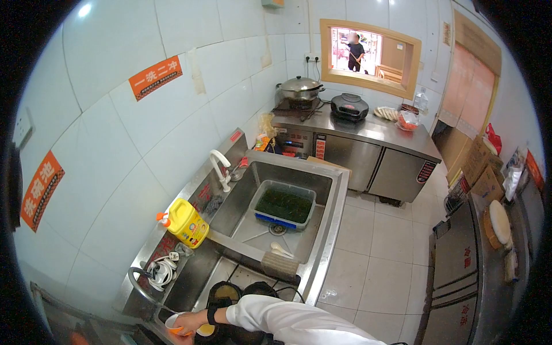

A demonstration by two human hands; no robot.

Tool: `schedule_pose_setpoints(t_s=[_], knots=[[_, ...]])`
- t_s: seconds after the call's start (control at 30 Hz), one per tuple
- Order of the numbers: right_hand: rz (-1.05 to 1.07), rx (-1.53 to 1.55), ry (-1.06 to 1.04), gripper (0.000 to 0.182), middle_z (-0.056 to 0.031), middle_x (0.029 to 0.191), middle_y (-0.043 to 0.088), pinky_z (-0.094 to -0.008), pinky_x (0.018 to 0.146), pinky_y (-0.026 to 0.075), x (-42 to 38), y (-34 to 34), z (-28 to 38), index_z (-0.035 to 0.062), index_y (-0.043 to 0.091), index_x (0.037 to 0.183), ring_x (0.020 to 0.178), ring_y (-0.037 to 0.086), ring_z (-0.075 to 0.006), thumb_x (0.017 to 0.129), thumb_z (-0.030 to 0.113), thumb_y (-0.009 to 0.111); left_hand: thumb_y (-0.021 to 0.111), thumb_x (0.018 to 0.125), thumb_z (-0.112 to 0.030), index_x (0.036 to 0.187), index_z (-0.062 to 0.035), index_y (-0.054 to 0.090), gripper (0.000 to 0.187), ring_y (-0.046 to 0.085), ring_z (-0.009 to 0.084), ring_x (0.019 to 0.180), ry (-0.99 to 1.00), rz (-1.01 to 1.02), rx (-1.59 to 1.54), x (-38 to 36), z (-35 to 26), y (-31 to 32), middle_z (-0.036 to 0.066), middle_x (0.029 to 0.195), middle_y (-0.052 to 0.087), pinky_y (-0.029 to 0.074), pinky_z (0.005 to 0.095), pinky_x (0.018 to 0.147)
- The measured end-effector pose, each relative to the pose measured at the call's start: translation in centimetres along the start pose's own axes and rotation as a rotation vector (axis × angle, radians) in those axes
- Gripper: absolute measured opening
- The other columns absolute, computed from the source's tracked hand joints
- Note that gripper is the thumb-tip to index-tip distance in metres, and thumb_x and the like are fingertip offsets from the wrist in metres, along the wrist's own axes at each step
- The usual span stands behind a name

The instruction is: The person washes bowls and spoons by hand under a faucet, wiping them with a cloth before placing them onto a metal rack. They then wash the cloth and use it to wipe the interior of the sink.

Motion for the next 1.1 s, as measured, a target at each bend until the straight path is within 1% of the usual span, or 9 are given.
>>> schedule_pose_setpoints(t_s=[0.13, 0.17, 0.23, 0.27, 0.33, 0.43, 0.57, 0.87, 1.1], knots=[[-0.258, -0.202, -0.074, 0.023, -0.0151, 0.072, 0.058, -0.0410, 0.064, 0.043, -0.5, 0.5, -2.3, 0.0062, 0.058, 0.074, 0.074, 0.055, -0.0333, 0.069, 0.029, 0.056, 0.034, 0.089, -0.046, 0.120, -0.0040, 0.043, 0.053, 0.053, 0.0231, 0.098, 0.049, -0.210, -0.027, -4.0, 0.2, 10.4, 0.011, 0.108, 0.053, 0.043, 0.0344, 0.086], [0.018, -0.496, -0.023, 0.023, -0.0139, 0.074, 0.058, -0.0408, 0.064, 0.043, -0.5, 0.0, -1.3, 0.0069, 0.058, 0.074, 0.073, 0.055, -0.0319, 0.068, 0.029, 0.056, 0.035, 0.085, -0.056, 0.123, -0.0054, 0.041, 0.063, 0.054, 0.0235, 0.096, 0.090, -0.026, 0.079, -2.9, 0.4, 8.9, 0.011, 0.110, 0.053, 0.045, 0.0339, 0.084], [-0.088, -0.322, -0.328, 0.021, -0.0130, 0.076, 0.059, -0.0419, 0.065, 0.044, -1.3, 0.9, -3.3, 0.0067, 0.059, 0.074, 0.073, 0.056, -0.0309, 0.068, 0.027, 0.055, 0.036, 0.090, -0.043, 0.123, -0.0048, 0.040, 0.050, 0.056, 0.0200, 0.090, 0.364, -0.057, 0.424, -1.2, 2.6, 3.2, 0.009, 0.105, 0.055, 0.048, 0.0323, 0.078], [0.052, -0.425, -0.254, 0.023, -0.0134, 0.084, 0.060, -0.0411, 0.071, 0.044, -2.1, -0.2, -1.3, 0.0069, 0.060, 0.081, 0.080, 0.056, -0.0313, 0.068, 0.026, 0.055, 0.038, 0.091, -0.036, 0.120, -0.0030, 0.043, 0.044, 0.057, 0.0167, 0.087, 0.014, 0.051, 0.165, -1.1, 1.8, 2.8, 0.008, 0.103, 0.056, 0.048, 0.0297, 0.073], [-0.080, -0.219, -0.243, 0.031, -0.0133, 0.092, 0.058, -0.0365, 0.081, 0.041, -3.3, -0.9, -0.8, 0.0072, 0.057, 0.094, 0.092, 0.053, -0.0293, 0.077, 0.033, 0.055, 0.041, 0.090, -0.041, 0.120, -0.0051, 0.044, 0.047, 0.057, 0.0144, 0.088, 0.135, -0.111, 0.241, -2.1, 2.0, 5.1, 0.005, 0.102, 0.056, 0.049, 0.0284, 0.069], [-0.342, 0.044, 0.020, 0.016, -0.0065, 0.072, 0.057, -0.0288, 0.062, 0.044, -4.9, -2.5, -0.1, 0.0034, 0.057, 0.080, 0.067, 0.056, -0.0200, 0.082, 0.020, 0.056, 0.043, 0.088, -0.045, 0.121, -0.0068, 0.042, 0.051, 0.055, 0.0207, 0.099, 0.081, -0.263, 0.196, -3.2, 1.0, 6.8, 0.008, 0.114, 0.053, 0.048, 0.0395, 0.080], [-0.603, 0.530, 0.414, 0.025, 0.0055, 0.058, 0.043, -0.0181, 0.045, 0.029, -8.9, -4.6, -3.6, 0.0064, 0.055, 0.074, 0.051, 0.037, -0.0021, 0.090, 0.024, 0.046, 0.038, 0.089, -0.047, 0.124, -0.0066, 0.037, 0.054, 0.056, 0.0216, 0.099, 0.090, -0.171, 0.107, -2.8, 1.0, 7.1, 0.009, 0.114, 0.053, 0.049, 0.0400, 0.078], [-0.509, 0.720, 0.567, 0.022, 0.0062, 0.058, 0.040, -0.0166, 0.040, 0.022, -8.0, -2.5, -1.8, 0.0089, 0.046, 0.093, 0.047, 0.032, -0.0019, 0.088, 0.030, 0.048, 0.035, 0.080, 0.000, 0.127, -0.0037, 0.027, 0.048, 0.050, 0.0290, 0.105, 0.173, -0.227, 0.203, -0.8, 2.3, 7.6, 0.015, 0.122, 0.040, 0.049, 0.0410, 0.082], [-0.442, 0.917, 0.623, 0.027, -0.0012, 0.068, 0.049, -0.0182, 0.037, 0.029, -4.5, 1.2, -4.3, 0.0110, 0.040, 0.110, 0.050, 0.042, -0.0064, 0.085, 0.015, 0.048, 0.038, 0.074, 0.004, 0.130, -0.0076, 0.020, 0.061, 0.050, 0.0240, 0.102, 0.280, -0.243, 0.387, -2.4, 0.8, 7.7, 0.016, 0.121, 0.039, 0.050, 0.0312, 0.074]])
Point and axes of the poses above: each hand's wrist, its own x-axis towards the middle knuckle, its own y-axis out of the palm, z = x × y, the point moved 2 cm from there along x, towards the middle knuckle
